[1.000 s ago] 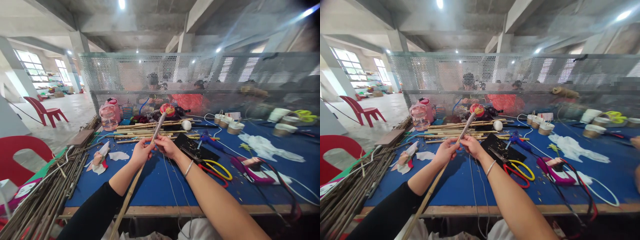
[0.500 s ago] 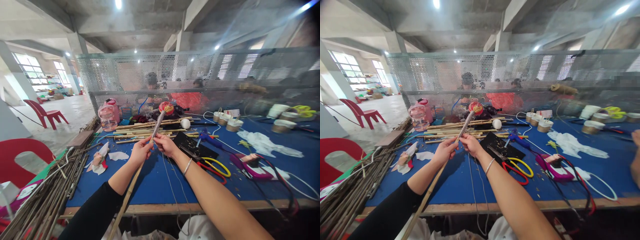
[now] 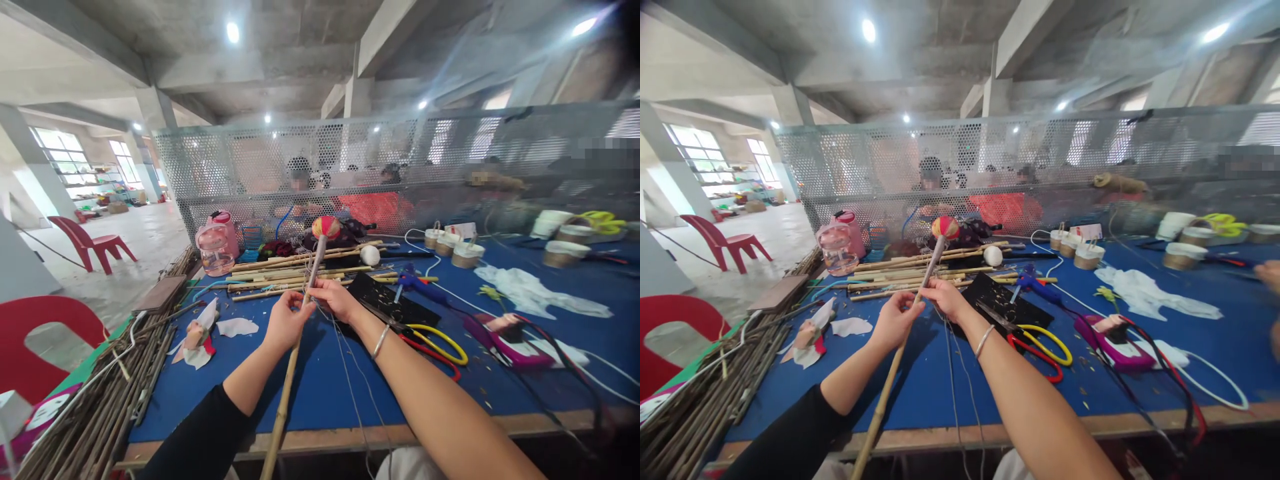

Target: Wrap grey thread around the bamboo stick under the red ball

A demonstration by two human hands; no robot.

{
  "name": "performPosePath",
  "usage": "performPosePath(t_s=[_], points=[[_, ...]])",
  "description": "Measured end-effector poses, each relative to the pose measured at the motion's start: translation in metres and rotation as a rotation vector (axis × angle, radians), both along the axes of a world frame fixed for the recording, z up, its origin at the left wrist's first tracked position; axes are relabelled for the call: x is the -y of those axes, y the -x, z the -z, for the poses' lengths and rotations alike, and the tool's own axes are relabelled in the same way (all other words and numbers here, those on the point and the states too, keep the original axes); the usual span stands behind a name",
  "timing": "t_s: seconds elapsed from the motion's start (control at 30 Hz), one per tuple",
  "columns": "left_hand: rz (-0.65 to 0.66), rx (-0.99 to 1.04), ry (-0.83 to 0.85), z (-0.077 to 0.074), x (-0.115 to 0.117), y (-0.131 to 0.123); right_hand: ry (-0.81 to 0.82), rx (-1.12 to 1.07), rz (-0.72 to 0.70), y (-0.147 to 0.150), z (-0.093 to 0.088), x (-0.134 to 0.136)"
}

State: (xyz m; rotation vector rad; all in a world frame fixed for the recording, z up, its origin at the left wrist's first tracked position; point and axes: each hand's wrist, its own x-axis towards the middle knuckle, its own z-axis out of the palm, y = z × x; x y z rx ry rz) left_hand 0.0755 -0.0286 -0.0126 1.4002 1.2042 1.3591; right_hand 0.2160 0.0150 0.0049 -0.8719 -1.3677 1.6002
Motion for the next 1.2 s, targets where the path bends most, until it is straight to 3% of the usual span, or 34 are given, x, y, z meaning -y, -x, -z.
performPosePath(t_s=[0.27,0.47,0.53,0.63,0.7,0.9,1.07,1.13,1.2], points=[[0.238,0.215,0.188,-0.0034,0.0028,-0.0008,0.012,-0.093,-0.099,0.0005,0.0005,0.0003],[0.008,-0.075,0.075,0.0017,0.0005,0.0011,-0.008,0.033,-0.006,0.0043,0.0061,-0.0028],[0.041,-0.017,0.107,-0.0015,0.0015,0.0008,-0.01,-0.011,-0.053,0.004,0.0044,-0.0018],[0.195,0.147,0.153,-0.0064,0.004,0.0003,-0.014,-0.076,-0.137,0.0016,0.0014,-0.0008],[0.247,0.141,0.158,-0.0066,0.0045,0.0011,-0.024,-0.063,-0.138,0.0003,0.0019,-0.0015],[0.03,-0.023,0.052,-0.0015,-0.0009,0.0058,-0.035,0.013,-0.039,0.0002,0.0077,-0.0041],[0.276,0.249,0.203,-0.0056,0.0002,0.0044,-0.007,-0.091,-0.106,-0.0015,0.0043,-0.0015],[0.324,0.228,0.242,-0.0044,0.0001,0.0051,-0.006,-0.058,-0.09,-0.0016,0.0043,-0.0014],[0.291,0.122,0.215,-0.002,-0.001,0.0071,-0.002,0.009,-0.044,-0.0008,0.0053,-0.002]])
